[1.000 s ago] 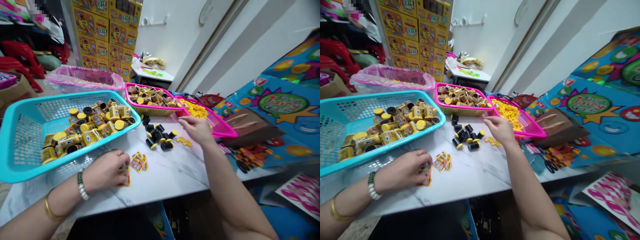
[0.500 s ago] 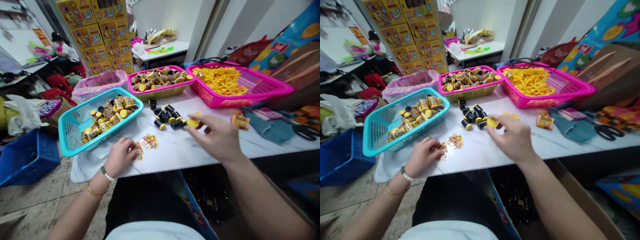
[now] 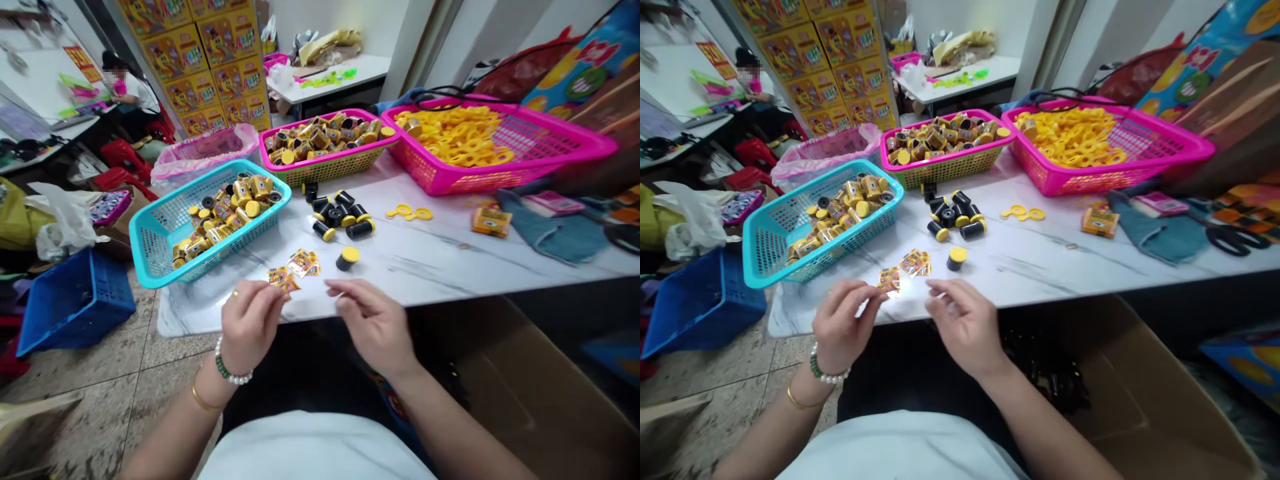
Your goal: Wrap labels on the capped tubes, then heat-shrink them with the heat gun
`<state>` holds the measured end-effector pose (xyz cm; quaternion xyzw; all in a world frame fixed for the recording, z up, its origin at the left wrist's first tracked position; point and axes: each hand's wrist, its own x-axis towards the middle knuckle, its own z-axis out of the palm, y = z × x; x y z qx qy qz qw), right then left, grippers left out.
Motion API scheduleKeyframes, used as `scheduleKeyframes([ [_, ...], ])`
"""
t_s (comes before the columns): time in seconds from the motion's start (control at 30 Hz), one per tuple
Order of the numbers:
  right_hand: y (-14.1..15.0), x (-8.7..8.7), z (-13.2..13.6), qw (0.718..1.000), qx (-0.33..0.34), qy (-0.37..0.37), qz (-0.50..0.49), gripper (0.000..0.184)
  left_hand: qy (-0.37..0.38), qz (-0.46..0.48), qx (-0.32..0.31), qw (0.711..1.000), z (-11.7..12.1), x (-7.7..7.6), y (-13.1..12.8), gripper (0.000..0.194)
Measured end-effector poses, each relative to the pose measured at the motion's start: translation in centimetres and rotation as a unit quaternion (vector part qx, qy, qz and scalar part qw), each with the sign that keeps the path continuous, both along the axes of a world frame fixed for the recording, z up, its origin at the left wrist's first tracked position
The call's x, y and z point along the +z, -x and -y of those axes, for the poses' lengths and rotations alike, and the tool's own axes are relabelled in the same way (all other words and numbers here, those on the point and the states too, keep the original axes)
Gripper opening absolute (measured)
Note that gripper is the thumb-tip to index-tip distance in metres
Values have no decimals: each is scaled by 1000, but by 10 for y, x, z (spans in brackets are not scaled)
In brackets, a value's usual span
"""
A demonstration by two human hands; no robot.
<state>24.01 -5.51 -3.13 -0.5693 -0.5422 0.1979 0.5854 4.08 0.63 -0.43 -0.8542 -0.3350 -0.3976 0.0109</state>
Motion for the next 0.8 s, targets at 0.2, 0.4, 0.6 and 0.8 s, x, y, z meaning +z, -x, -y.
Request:
scheduleKeyframes([
  [0.2, 27, -9, -6, 973, 70, 135, -172, 35, 45, 46, -77, 995, 26, -13, -9, 12],
  [0.4, 31, -16, -4, 987, -9, 121, -106, 43, 293, 203, 32, 934, 39, -11, -4, 17],
  [0.6, 39, -17, -2, 994, -35, 89, -62, 47, 339, 244, 28, 908, 44, -5, -18, 13],
  [0.8, 41, -16, -1, 997, -28, 51, -41, 47, 325, 247, 28, 912, 46, -9, -21, 8],
])
